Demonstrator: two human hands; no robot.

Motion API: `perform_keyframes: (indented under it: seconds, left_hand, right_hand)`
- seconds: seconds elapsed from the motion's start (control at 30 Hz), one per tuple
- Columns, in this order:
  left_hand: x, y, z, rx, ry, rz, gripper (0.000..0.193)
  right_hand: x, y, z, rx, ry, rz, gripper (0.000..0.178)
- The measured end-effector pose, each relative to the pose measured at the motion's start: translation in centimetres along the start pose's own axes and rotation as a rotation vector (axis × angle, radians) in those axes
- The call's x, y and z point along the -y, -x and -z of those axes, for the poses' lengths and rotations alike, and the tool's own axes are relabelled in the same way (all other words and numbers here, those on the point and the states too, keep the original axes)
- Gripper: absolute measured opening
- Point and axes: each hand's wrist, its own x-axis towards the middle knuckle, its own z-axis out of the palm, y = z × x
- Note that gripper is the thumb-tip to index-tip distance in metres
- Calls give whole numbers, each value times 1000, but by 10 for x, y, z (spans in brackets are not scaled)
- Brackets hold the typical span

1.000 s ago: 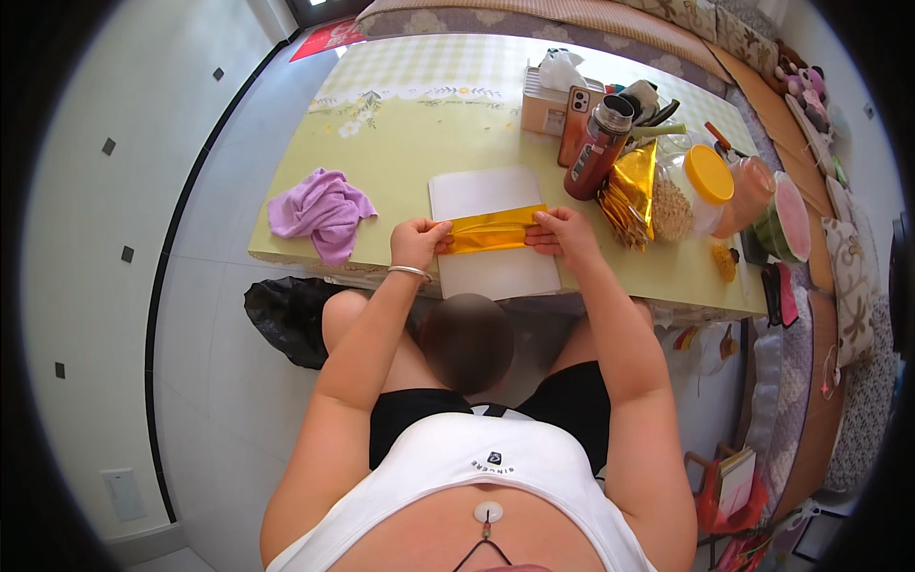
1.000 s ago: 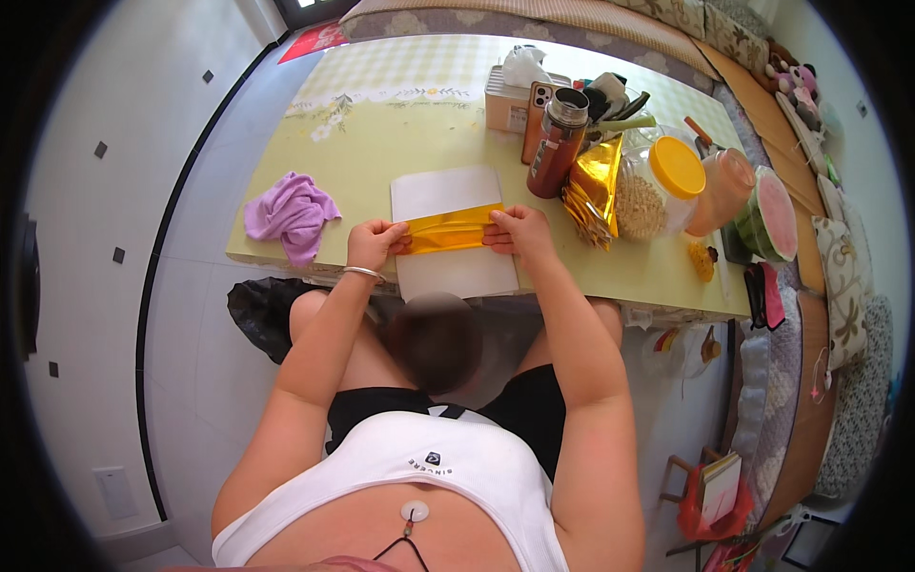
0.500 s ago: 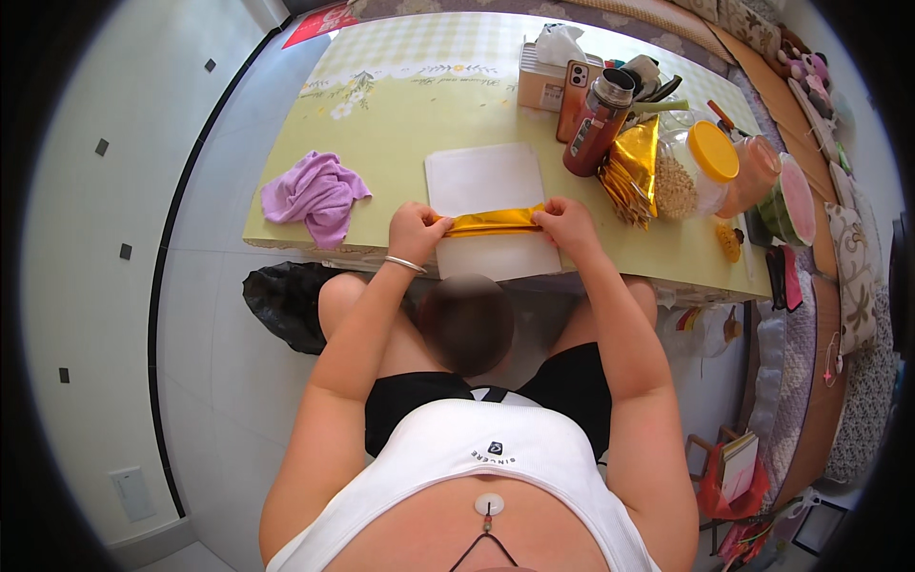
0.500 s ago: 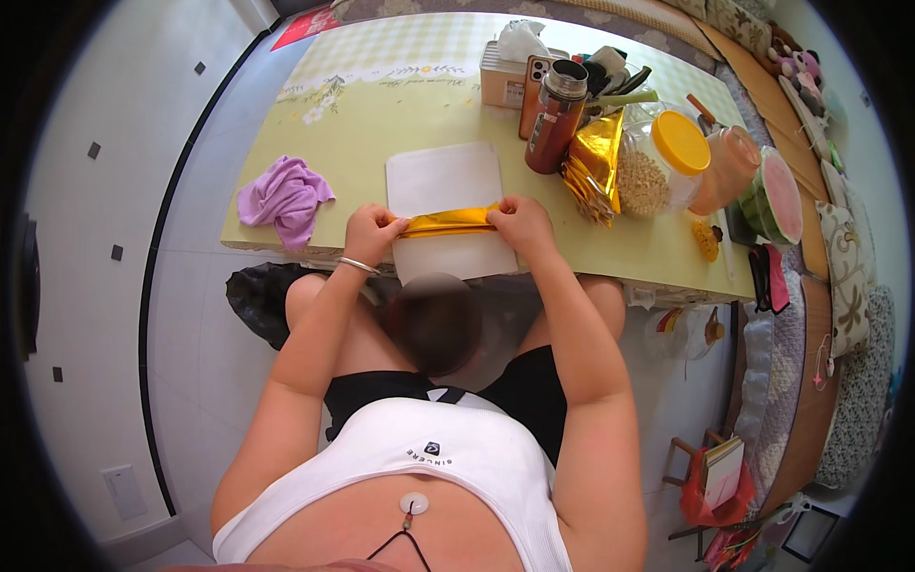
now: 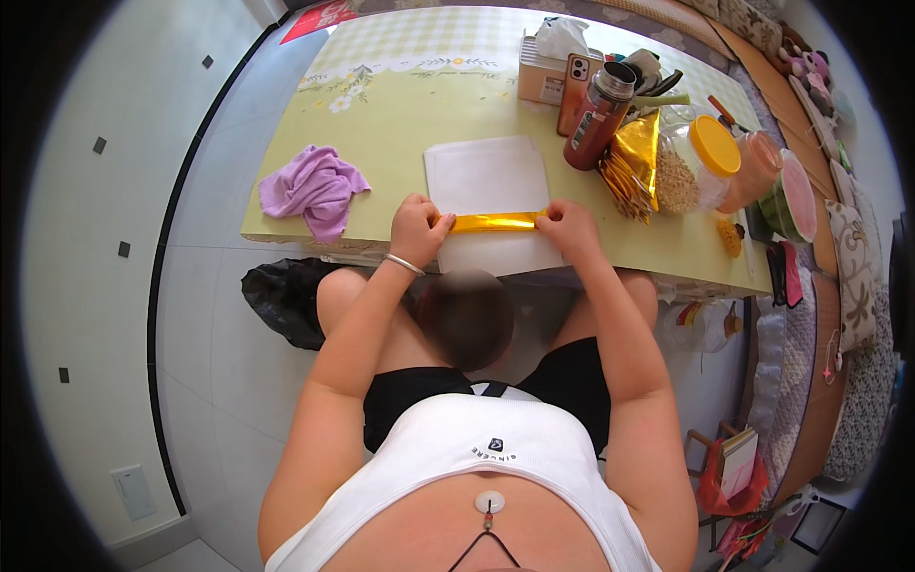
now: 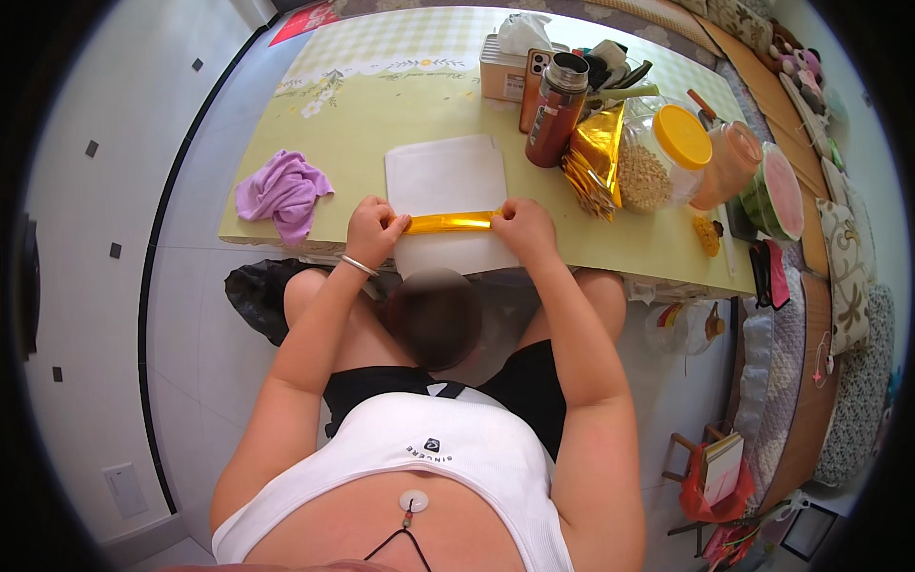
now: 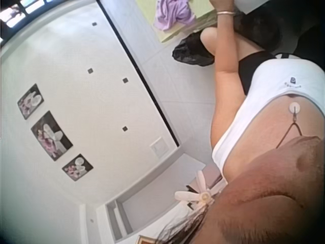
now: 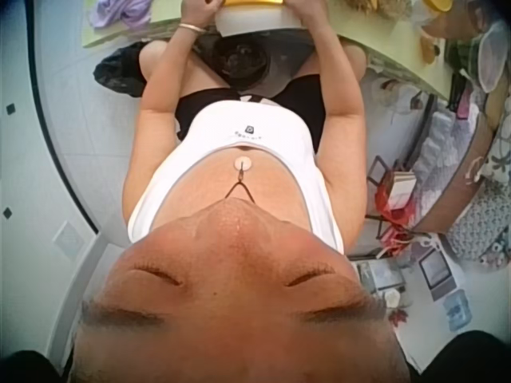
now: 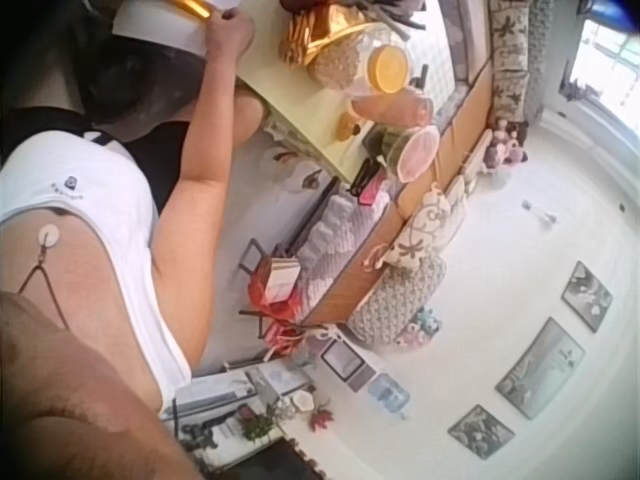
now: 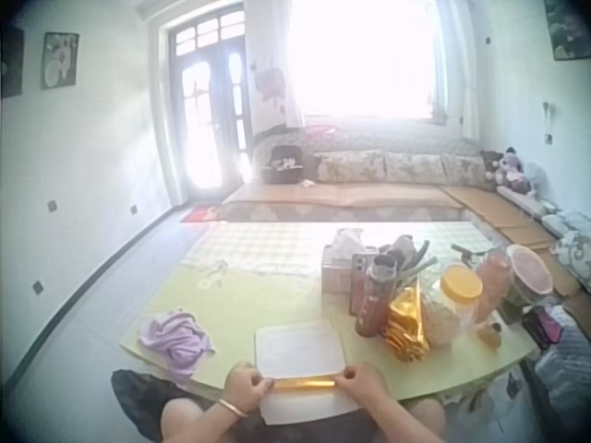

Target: The person sits on the floor and repeatedly folds small rectangular sheets of gold-colored paper in half using both hands. They smooth the creases and stack the folded pieces on the table.

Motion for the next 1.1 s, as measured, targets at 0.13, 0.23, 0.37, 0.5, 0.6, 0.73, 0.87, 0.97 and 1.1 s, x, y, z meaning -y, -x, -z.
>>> perform_keyframes:
  seconds: [0.13,0.23,0.37,0.5,0.6,0.73,0.87,0.97,1.1]
  left_hand:
    - [3,0,-2,2,-27,-59,30]
    - [6,-3,-4,2,-84,-142,33]
    - [4,-4,-2,54,-126,-134,35]
    - [6,-4,-5,53,-176,-148,35]
    - [4,-5,-5,87,-216,-125,34]
    - [4,-5,-7,89,-231,-113,33]
    - [7,-4,-4,72,-207,-148,32]
    - [-5,-1,4,68,-295,-79,31]
    - [-22,8,10,-10,-459,-379,50]
  right_hand:
    - [2,6,-4,-59,51,28,20]
    - [4,7,-5,-73,82,34,19]
    - [8,10,-4,-89,152,62,19]
    - [17,17,-8,-172,296,131,25]
    - [15,24,-21,-340,519,465,41]
    - [23,40,-51,-175,665,741,57]
    - [23,57,-60,-95,551,702,68]
    - [18,57,-52,-33,564,642,73]
    - [21,59,-47,-10,540,642,73]
